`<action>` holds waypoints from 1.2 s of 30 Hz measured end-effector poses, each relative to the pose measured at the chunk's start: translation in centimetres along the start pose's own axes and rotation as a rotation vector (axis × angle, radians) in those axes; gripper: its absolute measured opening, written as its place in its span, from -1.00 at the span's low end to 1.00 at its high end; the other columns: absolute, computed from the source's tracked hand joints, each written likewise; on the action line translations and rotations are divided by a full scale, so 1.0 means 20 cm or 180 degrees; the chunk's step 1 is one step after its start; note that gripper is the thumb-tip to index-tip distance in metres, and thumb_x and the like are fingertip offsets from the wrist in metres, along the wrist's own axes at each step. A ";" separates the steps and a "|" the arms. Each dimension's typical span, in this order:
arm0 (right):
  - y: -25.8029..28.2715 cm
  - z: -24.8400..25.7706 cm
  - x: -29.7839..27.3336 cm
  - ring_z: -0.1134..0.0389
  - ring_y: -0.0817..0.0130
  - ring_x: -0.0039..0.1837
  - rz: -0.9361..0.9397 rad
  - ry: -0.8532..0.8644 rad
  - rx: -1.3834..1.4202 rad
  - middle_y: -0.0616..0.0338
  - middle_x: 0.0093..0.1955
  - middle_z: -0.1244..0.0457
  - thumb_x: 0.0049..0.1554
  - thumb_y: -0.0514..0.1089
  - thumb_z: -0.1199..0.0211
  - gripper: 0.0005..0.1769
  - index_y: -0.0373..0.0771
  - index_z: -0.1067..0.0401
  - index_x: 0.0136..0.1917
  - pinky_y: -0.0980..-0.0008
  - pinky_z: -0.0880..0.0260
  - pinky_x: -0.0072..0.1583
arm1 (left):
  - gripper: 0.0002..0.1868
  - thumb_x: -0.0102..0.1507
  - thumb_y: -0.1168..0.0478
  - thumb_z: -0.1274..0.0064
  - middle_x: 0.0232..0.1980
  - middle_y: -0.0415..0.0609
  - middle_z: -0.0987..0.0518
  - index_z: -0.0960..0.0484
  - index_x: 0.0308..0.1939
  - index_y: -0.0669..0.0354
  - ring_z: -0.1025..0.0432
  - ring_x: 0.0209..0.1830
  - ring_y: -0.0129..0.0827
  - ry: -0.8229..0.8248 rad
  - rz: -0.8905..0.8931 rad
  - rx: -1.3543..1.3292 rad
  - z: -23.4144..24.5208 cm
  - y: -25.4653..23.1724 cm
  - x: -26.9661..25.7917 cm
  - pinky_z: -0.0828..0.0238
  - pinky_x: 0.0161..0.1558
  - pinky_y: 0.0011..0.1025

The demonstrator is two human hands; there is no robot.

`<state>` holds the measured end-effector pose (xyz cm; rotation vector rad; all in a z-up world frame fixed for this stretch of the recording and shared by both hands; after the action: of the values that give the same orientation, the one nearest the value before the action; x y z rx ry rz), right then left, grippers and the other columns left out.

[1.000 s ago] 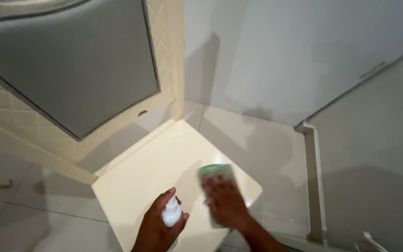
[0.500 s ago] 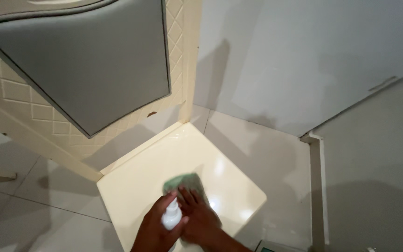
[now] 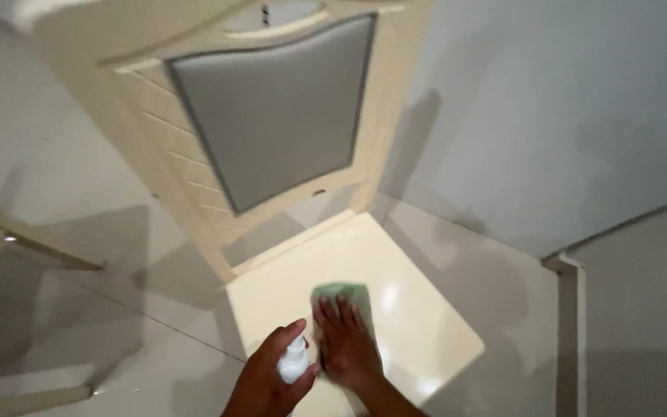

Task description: The person wipes the backrest and seat of a cream-colored dining chair using a green cloth and a white spray bottle. The person repeatedly sprays the cloth and wipes the chair surfaces in a room with tiled flooring and a visible washing machine.

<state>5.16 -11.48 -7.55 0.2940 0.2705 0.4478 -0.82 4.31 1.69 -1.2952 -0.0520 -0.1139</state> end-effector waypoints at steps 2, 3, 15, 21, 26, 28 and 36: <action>0.01 -0.12 -0.07 0.22 -0.08 0.69 0.0289 0.0001 0.0334 0.05 0.68 0.09 0.30 0.04 0.18 -0.37 -0.18 -0.12 0.58 -0.03 0.32 0.60 | -0.23 0.08 0.28 -0.42 0.10 0.03 -0.61 -0.43 0.34 0.06 -0.56 0.07 -0.24 -0.0038 -0.0177 0.0176 0.06 -0.03 0.00 -0.50 0.09 -0.32; 0.00 -0.16 -0.08 0.15 -0.04 0.69 0.0428 -0.0105 0.0566 0.07 0.67 0.02 0.32 0.05 0.19 -0.39 -0.14 -0.18 0.56 -0.02 0.29 0.61 | -0.23 0.08 0.28 -0.43 0.11 0.05 -0.60 -0.44 0.34 0.07 -0.55 0.09 -0.22 -0.0064 -0.0256 0.0273 0.09 -0.03 0.00 -0.50 0.09 -0.31; -0.38 -0.13 -0.11 -0.18 0.02 0.47 -0.2174 -0.0768 0.7519 -0.04 0.54 -0.13 0.26 0.38 0.22 -0.14 -0.25 -0.10 0.58 0.02 -0.13 0.45 | -0.13 0.06 0.21 -0.43 0.20 0.09 -0.62 -0.41 0.43 -0.10 -0.57 0.18 -0.15 -0.0262 0.0384 0.0217 0.27 0.10 -0.03 -0.45 0.22 -0.26; 0.08 0.24 0.01 -0.16 -0.22 0.41 -0.0839 -0.0300 0.7963 -0.31 0.51 -0.04 0.12 0.65 0.11 0.16 -0.33 -0.04 0.57 -0.07 -0.22 0.36 | -0.15 0.13 0.26 -0.34 0.14 0.12 -0.55 -0.29 0.47 -0.05 -0.53 0.08 -0.03 -0.0190 0.0027 0.0491 0.31 -0.14 0.04 -0.48 0.08 -0.21; 0.35 0.51 0.05 -0.05 -0.24 0.55 0.0173 -0.0070 0.8164 -0.30 0.59 0.01 0.13 0.63 0.13 0.16 -0.30 0.05 0.61 -0.17 -0.10 0.47 | -0.12 0.14 0.24 -0.30 -0.05 0.03 -0.54 -0.22 0.50 -0.14 -0.52 -0.19 -0.07 -0.0218 0.0156 0.0596 0.34 -0.27 0.04 -0.51 -0.12 -0.21; 0.41 0.56 0.05 -0.03 -0.24 0.56 0.0360 0.0277 0.8385 -0.28 0.60 0.03 0.11 0.66 0.12 0.18 -0.29 0.07 0.61 -0.16 -0.08 0.49 | -0.12 0.15 0.25 -0.29 -0.06 0.03 -0.54 -0.22 0.50 -0.13 -0.52 -0.19 -0.07 -0.0258 0.0071 0.0627 0.34 -0.30 0.05 -0.50 -0.13 -0.20; 0.45 0.53 0.04 -0.02 -0.22 0.58 0.0534 0.0716 0.8529 -0.25 0.62 0.06 0.10 0.65 0.07 0.18 -0.24 0.09 0.63 -0.18 -0.08 0.49 | -0.21 0.13 0.27 -0.30 0.03 0.06 -0.55 -0.31 0.40 -0.07 -0.53 -0.05 0.00 -0.0469 -0.0309 0.0789 0.36 -0.31 0.04 -0.52 -0.08 -0.17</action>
<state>5.74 -5.60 5.06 2.8938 0.9530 -0.0320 -0.65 9.43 9.70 -1.0516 -0.2479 -0.0917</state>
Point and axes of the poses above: each hand's wrist, its own x-axis towards the middle knuckle, its own z-axis out of the back of the hand, y = z × x, the point moved 6 cm from there along x, towards the middle knuckle
